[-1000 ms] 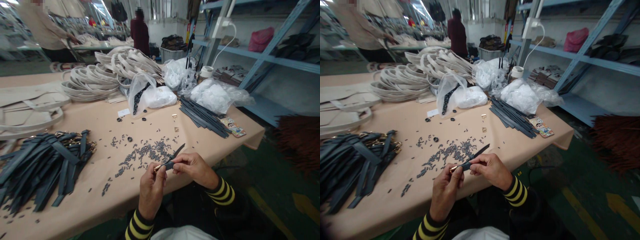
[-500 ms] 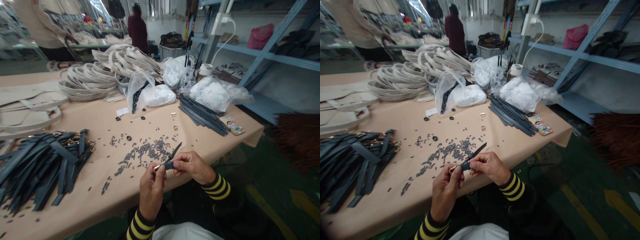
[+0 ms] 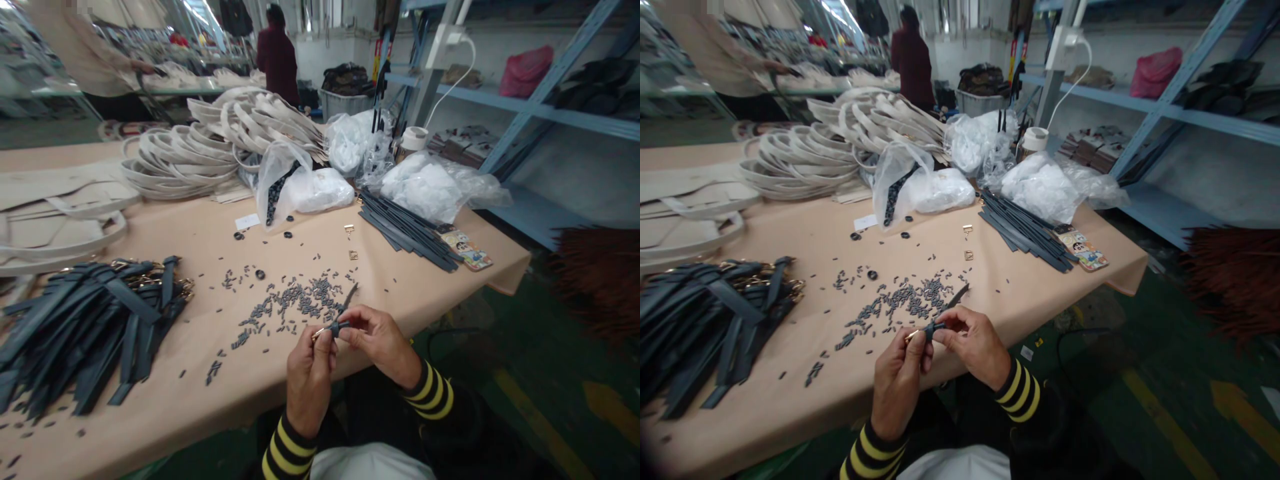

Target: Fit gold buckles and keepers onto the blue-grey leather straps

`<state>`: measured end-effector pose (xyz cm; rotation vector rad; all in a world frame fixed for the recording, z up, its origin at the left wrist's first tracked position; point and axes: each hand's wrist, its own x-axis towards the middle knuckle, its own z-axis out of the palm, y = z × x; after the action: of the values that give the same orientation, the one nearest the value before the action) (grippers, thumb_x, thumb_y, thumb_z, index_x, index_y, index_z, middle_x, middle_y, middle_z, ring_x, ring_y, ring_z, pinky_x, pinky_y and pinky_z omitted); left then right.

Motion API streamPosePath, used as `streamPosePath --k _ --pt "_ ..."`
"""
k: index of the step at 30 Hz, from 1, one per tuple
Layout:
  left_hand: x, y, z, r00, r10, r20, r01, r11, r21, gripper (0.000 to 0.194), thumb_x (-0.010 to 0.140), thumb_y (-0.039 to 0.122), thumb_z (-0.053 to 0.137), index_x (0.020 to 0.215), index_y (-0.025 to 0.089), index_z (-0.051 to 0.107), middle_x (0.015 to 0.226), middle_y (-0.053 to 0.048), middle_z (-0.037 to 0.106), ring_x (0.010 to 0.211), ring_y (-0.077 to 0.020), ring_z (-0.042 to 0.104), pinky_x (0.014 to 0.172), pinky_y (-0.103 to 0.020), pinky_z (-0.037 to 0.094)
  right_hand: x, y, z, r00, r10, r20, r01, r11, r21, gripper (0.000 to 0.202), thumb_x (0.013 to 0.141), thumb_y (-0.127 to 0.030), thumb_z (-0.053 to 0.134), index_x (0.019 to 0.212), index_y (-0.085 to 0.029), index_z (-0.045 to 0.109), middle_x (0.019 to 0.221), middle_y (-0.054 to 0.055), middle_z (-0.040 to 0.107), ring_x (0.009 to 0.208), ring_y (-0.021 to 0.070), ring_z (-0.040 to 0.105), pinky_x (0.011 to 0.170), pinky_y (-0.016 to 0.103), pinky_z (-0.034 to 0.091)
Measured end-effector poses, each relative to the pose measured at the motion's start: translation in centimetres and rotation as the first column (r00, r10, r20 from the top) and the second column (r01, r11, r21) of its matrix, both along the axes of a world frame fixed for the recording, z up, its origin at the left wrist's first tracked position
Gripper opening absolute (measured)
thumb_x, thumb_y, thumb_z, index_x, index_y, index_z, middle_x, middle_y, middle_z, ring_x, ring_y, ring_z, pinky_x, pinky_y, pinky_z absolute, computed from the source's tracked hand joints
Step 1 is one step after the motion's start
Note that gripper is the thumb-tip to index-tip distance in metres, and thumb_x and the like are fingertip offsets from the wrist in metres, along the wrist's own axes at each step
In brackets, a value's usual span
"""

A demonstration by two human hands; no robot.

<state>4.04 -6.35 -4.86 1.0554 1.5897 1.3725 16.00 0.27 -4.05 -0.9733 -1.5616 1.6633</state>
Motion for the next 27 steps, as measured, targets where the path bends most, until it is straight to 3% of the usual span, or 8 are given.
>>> streamPosePath --k 6,11,14,19,22,25,27 --pt "-0.5 -0.6 0.0 0.968 -0.101 -0.231 0.101 0.995 -0.013 0.028 0.088 0.034 0.034 0.073 0.017 0.05 0.058 0.002 0.047 0.055 -0.0099 0.046 0.055 -0.023 0.036 0.8 0.3 1.9 0.964 0.184 0.19 -0.202 0.976 0.079 0.01 0.075 -0.022 0.058 0.078 -0.012 0.058 0.068 -0.001 0.056 0.063 0.0084 0.047 0.059 0.021 0.037" --pt "-1.0 -0.8 0.4 0.923 -0.192 -0.335 0.203 0.979 -0.002 0.028 0.089 0.034 0.031 0.083 0.017 0.052 0.065 0.0 0.052 0.059 -0.0114 0.05 0.059 -0.024 0.038 0.3 0.0 2.0 0.958 0.177 0.224 -0.202 0.975 0.093 0.013 0.072 -0.023 0.062 0.075 -0.013 0.054 0.066 -0.003 0.051 0.061 0.0075 0.044 0.057 0.019 0.035" --pt "-1.5 -0.7 0.5 0.896 -0.272 -0.352 0.285 0.958 -0.015 0.023 0.085 0.036 0.041 0.09 0.016 0.052 0.073 -0.002 0.057 0.066 -0.0125 0.052 0.063 -0.024 0.039 0.2 -0.1 1.7 0.96 0.151 0.235 -0.18 0.978 0.108 0.013 0.069 -0.023 0.064 0.073 -0.014 0.055 0.063 -0.004 0.049 0.058 0.0068 0.04 0.053 0.018 0.032" --pt "-1.8 -0.7 0.4 0.926 -0.331 -0.179 0.326 0.944 -0.057 0.021 0.083 0.036 0.045 0.08 0.016 0.049 0.059 0.004 0.047 0.052 -0.0086 0.042 0.05 -0.021 0.034 0.8 0.1 1.7 0.95 0.238 0.203 -0.257 0.963 0.074 0.017 0.079 -0.029 0.055 0.077 -0.013 0.061 0.057 -0.003 0.048 0.052 0.0067 0.044 0.05 0.019 0.035" --pt "-1.8 -0.7 0.3 0.957 -0.289 -0.007 0.287 0.954 -0.091 0.023 0.083 0.039 0.046 0.076 0.016 0.046 0.052 0.007 0.039 0.045 -0.0064 0.036 0.045 -0.019 0.03 1.6 0.8 2.2 0.945 0.136 0.296 -0.218 0.939 0.265 0.022 0.084 -0.029 0.048 0.087 -0.014 0.064 0.066 0.001 0.056 0.059 0.0094 0.051 0.059 0.021 0.042" --pt "-2.1 -0.6 0.4 0.96 -0.276 0.05 0.28 0.954 -0.106 0.026 0.082 0.04 0.047 0.073 0.015 0.045 0.05 0.007 0.039 0.044 -0.0054 0.034 0.044 -0.018 0.028 2.4 1.7 2.9 0.917 -0.04 0.397 -0.199 0.817 0.541 0.026 0.082 -0.031 0.053 0.1 -0.015 0.06 0.101 0.009 0.059 0.094 0.0169 0.053 0.084 0.029 0.041" --pt "-2.4 -0.6 0.4 0.96 -0.274 0.06 0.28 0.952 -0.121 0.026 0.081 0.04 0.048 0.073 0.015 0.045 0.049 0.007 0.038 0.043 -0.005 0.033 0.043 -0.018 0.027 3.0 2.2 3.1 0.839 0.054 0.542 -0.378 0.773 0.509 0.029 0.08 -0.033 0.056 0.101 -0.014 0.059 0.102 0.01 0.06 0.095 0.0194 0.053 0.084 0.032 0.041"
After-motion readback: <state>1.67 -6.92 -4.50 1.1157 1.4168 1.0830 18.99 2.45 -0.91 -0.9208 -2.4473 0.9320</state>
